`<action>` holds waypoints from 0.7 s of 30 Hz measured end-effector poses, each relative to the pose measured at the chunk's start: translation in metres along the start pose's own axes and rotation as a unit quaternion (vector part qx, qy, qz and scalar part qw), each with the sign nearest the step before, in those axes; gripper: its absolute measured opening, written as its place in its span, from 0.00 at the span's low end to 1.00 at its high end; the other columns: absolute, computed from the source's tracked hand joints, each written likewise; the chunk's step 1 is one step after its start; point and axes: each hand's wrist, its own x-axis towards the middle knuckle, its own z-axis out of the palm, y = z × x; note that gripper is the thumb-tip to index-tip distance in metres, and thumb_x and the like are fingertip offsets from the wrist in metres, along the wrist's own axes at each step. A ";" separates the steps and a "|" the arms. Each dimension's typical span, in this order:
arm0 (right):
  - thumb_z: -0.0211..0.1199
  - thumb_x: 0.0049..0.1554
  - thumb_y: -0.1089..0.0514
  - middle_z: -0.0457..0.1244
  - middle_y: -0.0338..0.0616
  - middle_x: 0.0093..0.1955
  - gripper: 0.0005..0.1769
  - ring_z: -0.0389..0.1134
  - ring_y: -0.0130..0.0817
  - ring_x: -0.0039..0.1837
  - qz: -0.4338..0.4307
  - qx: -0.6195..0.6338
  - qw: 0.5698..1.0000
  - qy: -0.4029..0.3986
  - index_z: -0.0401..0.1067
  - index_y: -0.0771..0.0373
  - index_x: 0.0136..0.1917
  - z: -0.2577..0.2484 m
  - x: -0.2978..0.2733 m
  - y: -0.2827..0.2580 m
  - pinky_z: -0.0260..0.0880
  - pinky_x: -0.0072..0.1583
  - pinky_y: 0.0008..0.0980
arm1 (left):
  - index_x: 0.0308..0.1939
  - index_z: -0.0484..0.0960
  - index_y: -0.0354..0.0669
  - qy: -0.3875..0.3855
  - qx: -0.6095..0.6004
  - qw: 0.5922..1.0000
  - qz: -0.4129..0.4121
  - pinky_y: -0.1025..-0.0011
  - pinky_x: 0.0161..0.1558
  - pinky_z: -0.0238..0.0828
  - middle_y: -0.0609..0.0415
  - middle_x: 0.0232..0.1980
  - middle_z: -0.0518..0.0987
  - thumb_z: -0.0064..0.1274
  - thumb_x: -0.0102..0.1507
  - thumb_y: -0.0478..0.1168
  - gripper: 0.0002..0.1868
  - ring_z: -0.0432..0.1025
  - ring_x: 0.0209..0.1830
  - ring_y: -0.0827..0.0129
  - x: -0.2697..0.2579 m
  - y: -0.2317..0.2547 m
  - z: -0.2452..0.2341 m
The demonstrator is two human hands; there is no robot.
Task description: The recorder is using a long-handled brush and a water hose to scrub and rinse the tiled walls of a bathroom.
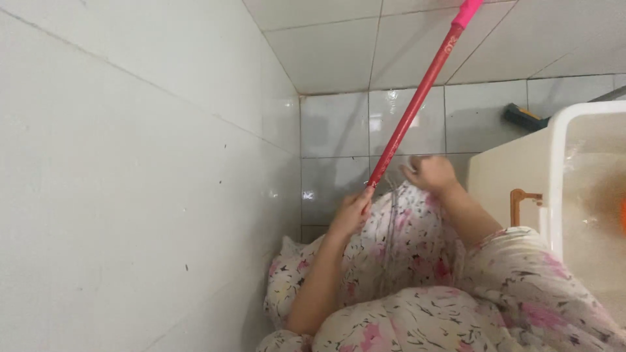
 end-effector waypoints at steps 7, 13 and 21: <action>0.53 0.60 0.30 0.71 0.58 0.42 0.31 0.74 0.58 0.48 0.126 -0.024 0.992 0.000 0.78 0.58 0.47 -0.021 -0.027 0.021 0.74 0.54 0.54 | 0.19 0.64 0.50 -0.035 -0.043 0.998 -0.008 0.74 0.12 0.42 0.65 0.12 0.58 0.44 0.69 0.65 0.31 0.51 0.07 0.77 0.011 -0.020 -0.008; 0.59 0.60 0.50 0.71 0.50 0.58 0.17 0.73 0.44 0.62 0.082 -0.013 0.953 -0.291 0.79 0.58 0.57 -0.023 -0.088 0.027 0.72 0.64 0.46 | 0.26 0.70 0.51 -0.007 -0.019 0.998 -0.053 0.74 0.16 0.44 0.67 0.16 0.61 0.43 0.69 0.65 0.27 0.53 0.11 0.78 -0.009 -0.008 -0.012; 0.49 0.67 0.37 0.64 0.45 0.60 0.38 0.73 0.37 0.50 0.062 0.754 0.631 0.171 0.41 0.50 0.82 -0.106 0.098 -0.026 0.76 0.43 0.38 | 0.26 0.65 0.52 -0.132 -0.123 0.978 -0.107 0.75 0.14 0.40 0.67 0.15 0.55 0.40 0.69 0.70 0.30 0.48 0.10 0.79 -0.007 -0.017 0.014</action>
